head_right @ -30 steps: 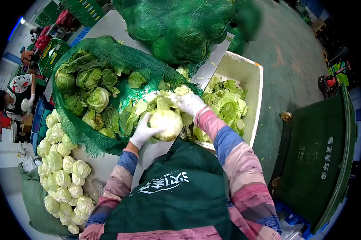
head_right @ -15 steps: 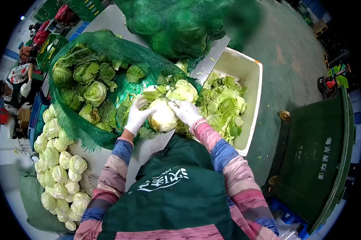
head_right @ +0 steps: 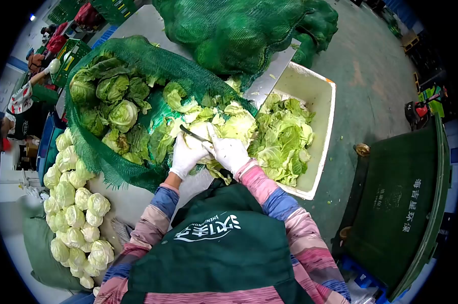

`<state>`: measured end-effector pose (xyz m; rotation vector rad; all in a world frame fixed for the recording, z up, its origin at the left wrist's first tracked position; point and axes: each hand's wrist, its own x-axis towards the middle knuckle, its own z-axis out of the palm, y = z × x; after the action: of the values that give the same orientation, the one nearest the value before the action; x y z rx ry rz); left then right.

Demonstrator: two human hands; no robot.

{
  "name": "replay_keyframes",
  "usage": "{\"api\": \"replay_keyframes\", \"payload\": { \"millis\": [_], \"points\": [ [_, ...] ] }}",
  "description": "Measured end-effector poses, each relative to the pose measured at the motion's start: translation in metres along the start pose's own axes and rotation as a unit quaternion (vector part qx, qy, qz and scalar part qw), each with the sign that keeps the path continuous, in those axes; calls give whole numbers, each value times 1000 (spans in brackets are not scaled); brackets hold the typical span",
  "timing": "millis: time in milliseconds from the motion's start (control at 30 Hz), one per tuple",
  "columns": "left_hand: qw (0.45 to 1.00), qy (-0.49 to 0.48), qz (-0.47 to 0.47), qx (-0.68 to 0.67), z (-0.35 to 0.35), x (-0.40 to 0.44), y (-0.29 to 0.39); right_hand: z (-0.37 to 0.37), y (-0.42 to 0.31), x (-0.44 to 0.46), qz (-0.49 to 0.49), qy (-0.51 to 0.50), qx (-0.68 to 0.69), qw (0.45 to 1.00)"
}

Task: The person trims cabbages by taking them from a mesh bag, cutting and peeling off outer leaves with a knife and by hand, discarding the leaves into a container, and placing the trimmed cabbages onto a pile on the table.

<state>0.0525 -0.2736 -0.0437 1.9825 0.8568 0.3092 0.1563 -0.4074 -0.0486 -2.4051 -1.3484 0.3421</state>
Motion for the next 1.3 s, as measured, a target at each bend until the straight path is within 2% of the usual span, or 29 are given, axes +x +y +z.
{"api": "replay_keyframes", "payload": {
  "millis": [100,233,300,367,400,433,500,567,600,633,700,767,800,833,867,900,933,1000,1033,1100,1133,1200,1267,1300],
  "points": [
    [1000,-1,8,-14,-2,-3,10,-16,1,3,-24,-17,-17,999],
    [996,-26,37,74,5,-4,5,-28,21,22,-66,-68,-38,995],
    [996,14,36,80,9,-7,1,-29,24,28,-53,-52,-2,997],
    [998,-2,17,62,7,-5,-2,-27,31,37,-7,-19,87,996],
    [999,-6,27,46,7,-5,-5,-16,40,45,53,-15,136,989],
    [999,-10,35,29,6,-7,-7,-42,38,47,138,-23,188,972],
    [994,-15,104,34,-2,-23,-10,-15,92,53,161,-66,99,980],
    [994,-5,106,-11,-1,-27,-22,-2,104,44,192,-50,67,978],
    [994,-7,106,-9,-2,-24,-27,11,112,43,161,-31,52,985],
    [995,-25,96,-30,-3,-23,-30,14,107,39,161,-35,52,985],
    [994,-39,90,-51,-7,-12,-27,4,81,40,204,45,43,977],
    [984,-87,152,40,-13,-1,-20,-17,50,33,172,61,131,974],
    [968,-121,211,60,-14,10,-19,-26,32,31,145,42,142,978],
    [950,-153,234,140,-20,14,-3,-31,21,29,118,24,153,981],
    [936,-119,261,203,-26,18,16,-12,30,30,51,45,151,986],
    [917,-81,288,265,-26,19,29,-15,28,30,64,17,140,988],
    [918,-78,288,263,-22,19,26,-17,33,31,77,11,147,986],
    [969,47,133,201,-11,17,10,-14,45,32,84,4,154,984],
    [969,51,135,201,-2,18,-2,-9,48,30,101,4,171,980],
    [998,-38,-45,-13,20,15,-19,-3,44,21,117,20,199,973],
    [997,25,-28,71,24,4,0,-1,40,17,100,26,182,978],
    [997,24,-36,70,30,4,4,-5,33,14,83,30,162,983],
    [996,18,-17,89,30,6,8,-18,24,14,86,-21,66,994],
    [996,18,-18,90,31,4,9,-24,22,13,86,-21,67,994]
  ]
}}
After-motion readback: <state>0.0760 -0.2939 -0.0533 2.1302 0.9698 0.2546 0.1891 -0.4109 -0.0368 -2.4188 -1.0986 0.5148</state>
